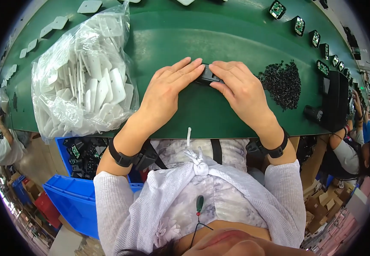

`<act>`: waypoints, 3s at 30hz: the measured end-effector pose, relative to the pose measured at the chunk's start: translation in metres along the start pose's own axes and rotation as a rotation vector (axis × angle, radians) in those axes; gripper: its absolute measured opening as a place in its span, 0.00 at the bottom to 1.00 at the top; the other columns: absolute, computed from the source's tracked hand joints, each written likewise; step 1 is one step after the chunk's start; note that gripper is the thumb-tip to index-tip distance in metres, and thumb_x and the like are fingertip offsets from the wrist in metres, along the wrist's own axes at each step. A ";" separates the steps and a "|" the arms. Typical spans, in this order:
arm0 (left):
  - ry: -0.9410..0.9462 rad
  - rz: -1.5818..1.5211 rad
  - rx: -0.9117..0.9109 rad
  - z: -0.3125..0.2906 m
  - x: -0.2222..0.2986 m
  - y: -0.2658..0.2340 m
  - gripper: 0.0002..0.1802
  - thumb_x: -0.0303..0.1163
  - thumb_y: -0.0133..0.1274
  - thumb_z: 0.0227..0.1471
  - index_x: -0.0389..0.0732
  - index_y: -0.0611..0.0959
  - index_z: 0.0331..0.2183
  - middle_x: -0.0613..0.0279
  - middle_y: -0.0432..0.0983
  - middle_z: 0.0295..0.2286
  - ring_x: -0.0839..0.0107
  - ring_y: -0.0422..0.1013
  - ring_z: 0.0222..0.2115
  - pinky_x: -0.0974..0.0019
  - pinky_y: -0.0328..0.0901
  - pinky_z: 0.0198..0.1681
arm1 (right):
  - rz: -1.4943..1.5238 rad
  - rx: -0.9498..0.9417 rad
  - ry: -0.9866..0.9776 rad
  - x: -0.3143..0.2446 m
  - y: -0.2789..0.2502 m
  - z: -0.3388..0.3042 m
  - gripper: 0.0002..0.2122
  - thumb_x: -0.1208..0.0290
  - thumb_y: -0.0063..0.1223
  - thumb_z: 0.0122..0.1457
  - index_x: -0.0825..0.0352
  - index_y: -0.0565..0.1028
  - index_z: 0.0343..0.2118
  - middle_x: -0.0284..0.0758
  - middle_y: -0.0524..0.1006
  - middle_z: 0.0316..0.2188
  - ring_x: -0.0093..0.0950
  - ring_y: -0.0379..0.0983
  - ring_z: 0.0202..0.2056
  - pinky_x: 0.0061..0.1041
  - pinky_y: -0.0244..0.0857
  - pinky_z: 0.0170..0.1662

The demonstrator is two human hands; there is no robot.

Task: The person picks up a white plastic plate and a black screw, placing the screw into a hole in the plate. They then press a black plastic housing onto the plate and place the assembled unit on the workbench.

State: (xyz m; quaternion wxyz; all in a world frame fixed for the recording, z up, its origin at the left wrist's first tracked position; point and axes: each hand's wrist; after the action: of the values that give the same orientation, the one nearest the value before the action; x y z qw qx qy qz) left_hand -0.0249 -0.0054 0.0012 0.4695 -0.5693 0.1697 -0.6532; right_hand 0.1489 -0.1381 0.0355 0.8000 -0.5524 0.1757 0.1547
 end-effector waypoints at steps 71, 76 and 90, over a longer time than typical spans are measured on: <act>-0.482 0.751 0.432 -0.036 -0.024 -0.117 0.11 0.33 0.51 0.57 0.41 0.81 0.41 0.57 0.79 0.31 0.58 0.75 0.30 0.58 0.68 0.31 | -0.035 -0.018 0.156 0.074 -0.046 0.031 0.08 0.72 0.61 0.53 0.68 0.76 0.34 0.33 0.74 0.28 0.24 0.69 0.28 0.23 0.65 0.33; -0.334 0.146 0.669 -0.018 0.013 -0.065 0.10 0.20 0.53 0.55 0.38 0.80 0.40 0.62 0.75 0.30 0.79 0.71 0.23 0.76 0.64 0.23 | -0.047 -0.037 0.176 0.059 -0.013 -0.011 0.10 0.75 0.61 0.51 0.69 0.74 0.35 0.36 0.71 0.28 0.31 0.70 0.27 0.27 0.66 0.32; -0.405 -0.810 0.309 0.018 0.038 0.009 0.10 0.17 0.49 0.55 0.35 0.81 0.39 0.60 0.72 0.34 0.77 0.73 0.23 0.76 0.69 0.23 | 0.824 0.068 0.498 0.007 -0.013 -0.003 0.04 0.82 0.52 0.59 0.73 0.73 0.37 0.37 0.76 0.34 0.25 0.76 0.35 0.21 0.71 0.39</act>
State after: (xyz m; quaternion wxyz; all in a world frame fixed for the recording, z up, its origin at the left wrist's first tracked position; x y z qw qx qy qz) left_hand -0.0016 -0.0350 0.0212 0.2799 -0.6291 -0.2599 -0.6771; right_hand 0.1605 -0.1447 0.0422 0.6235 -0.4306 0.5709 0.3160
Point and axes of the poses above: each hand's wrist, its own z-axis towards the middle knuckle, its own y-axis out of the palm, x = y × z
